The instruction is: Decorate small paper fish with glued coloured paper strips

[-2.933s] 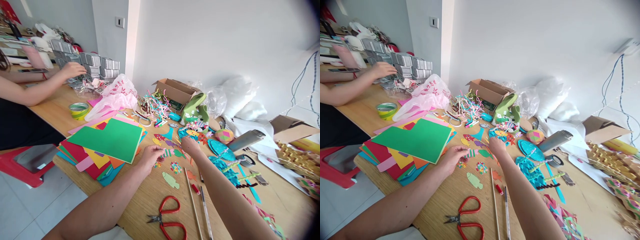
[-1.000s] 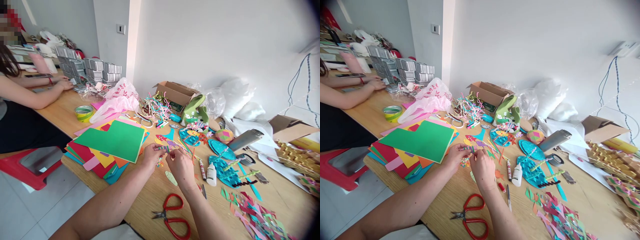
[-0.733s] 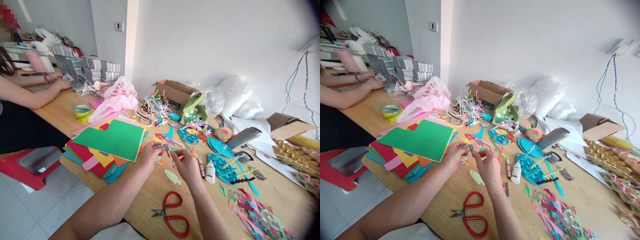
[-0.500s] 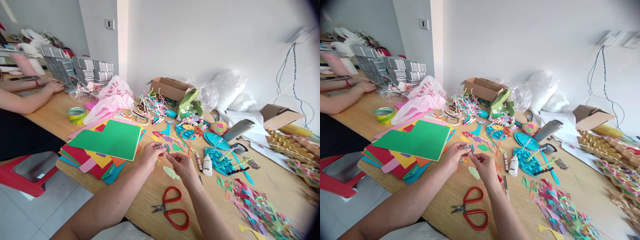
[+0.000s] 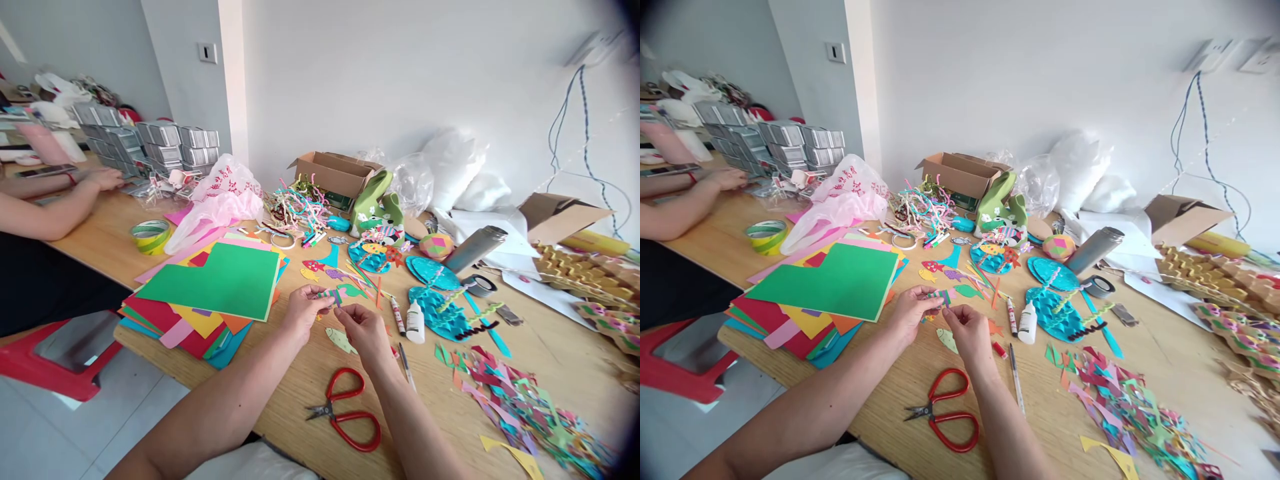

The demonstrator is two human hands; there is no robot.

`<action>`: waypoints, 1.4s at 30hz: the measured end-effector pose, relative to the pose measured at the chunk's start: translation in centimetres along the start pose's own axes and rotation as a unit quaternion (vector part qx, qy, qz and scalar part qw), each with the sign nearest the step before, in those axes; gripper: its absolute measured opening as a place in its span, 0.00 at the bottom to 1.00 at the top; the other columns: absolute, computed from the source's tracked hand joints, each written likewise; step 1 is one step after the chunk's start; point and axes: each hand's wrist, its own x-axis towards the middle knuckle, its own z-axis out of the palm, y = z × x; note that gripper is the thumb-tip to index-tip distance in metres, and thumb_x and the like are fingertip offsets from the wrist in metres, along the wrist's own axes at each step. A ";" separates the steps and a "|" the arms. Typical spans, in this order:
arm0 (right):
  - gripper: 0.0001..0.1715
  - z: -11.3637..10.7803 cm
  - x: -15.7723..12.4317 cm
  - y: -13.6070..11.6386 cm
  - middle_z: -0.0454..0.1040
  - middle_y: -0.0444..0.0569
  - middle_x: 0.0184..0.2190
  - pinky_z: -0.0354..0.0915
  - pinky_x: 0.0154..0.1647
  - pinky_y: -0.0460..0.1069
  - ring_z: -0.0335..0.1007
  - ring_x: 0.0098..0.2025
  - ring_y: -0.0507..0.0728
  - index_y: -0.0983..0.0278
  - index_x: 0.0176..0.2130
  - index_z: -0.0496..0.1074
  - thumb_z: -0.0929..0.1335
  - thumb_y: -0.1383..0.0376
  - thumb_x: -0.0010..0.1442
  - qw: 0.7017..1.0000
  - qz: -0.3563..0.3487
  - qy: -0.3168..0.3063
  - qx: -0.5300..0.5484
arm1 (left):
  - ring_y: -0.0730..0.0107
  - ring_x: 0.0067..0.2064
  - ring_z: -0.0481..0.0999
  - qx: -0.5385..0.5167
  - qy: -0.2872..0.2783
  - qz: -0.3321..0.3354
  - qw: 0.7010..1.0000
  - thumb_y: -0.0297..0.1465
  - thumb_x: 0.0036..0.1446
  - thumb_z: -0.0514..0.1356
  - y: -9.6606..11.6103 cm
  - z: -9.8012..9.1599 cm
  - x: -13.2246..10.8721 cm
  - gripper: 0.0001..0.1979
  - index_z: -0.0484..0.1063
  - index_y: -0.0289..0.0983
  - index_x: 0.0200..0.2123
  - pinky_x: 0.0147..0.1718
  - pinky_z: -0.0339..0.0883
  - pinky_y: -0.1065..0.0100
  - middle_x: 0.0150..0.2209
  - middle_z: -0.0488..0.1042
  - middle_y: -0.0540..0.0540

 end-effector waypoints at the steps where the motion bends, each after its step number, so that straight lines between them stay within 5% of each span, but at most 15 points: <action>1: 0.27 0.1 0.0 0.0 0.58 0.37 0.11 0.43 0.16 0.44 0.47 0.15 0.47 0.66 0.25 0.71 0.71 0.44 0.44 1.000 0.001 0.001 0.004 | 0.76 0.24 0.71 0.003 0.002 -0.001 1.000 0.27 0.30 0.71 0.0 0.0 0.0 0.16 0.73 0.33 0.28 0.26 0.64 0.72 0.25 0.76 0.48; 13: 0.27 0.3 -0.4 -0.6 0.59 0.37 0.11 0.43 0.15 0.44 0.48 0.14 0.47 0.66 0.28 0.72 0.72 0.45 0.43 0.997 0.059 -0.003 0.060 | 0.76 0.24 0.70 0.020 0.013 0.019 1.000 0.26 0.32 0.68 -0.1 0.1 -0.1 0.14 0.72 0.34 0.27 0.24 0.61 0.73 0.25 0.75 0.49; 42: 0.25 0.3 -0.3 0.3 0.56 0.36 0.12 0.41 0.16 0.44 0.46 0.15 0.46 0.65 0.24 0.69 0.73 0.46 0.43 0.994 0.029 0.019 0.100 | 0.74 0.26 0.72 0.032 -0.013 0.007 0.999 0.25 0.32 0.70 0.2 0.3 -0.6 0.14 0.73 0.34 0.27 0.25 0.65 0.72 0.26 0.75 0.48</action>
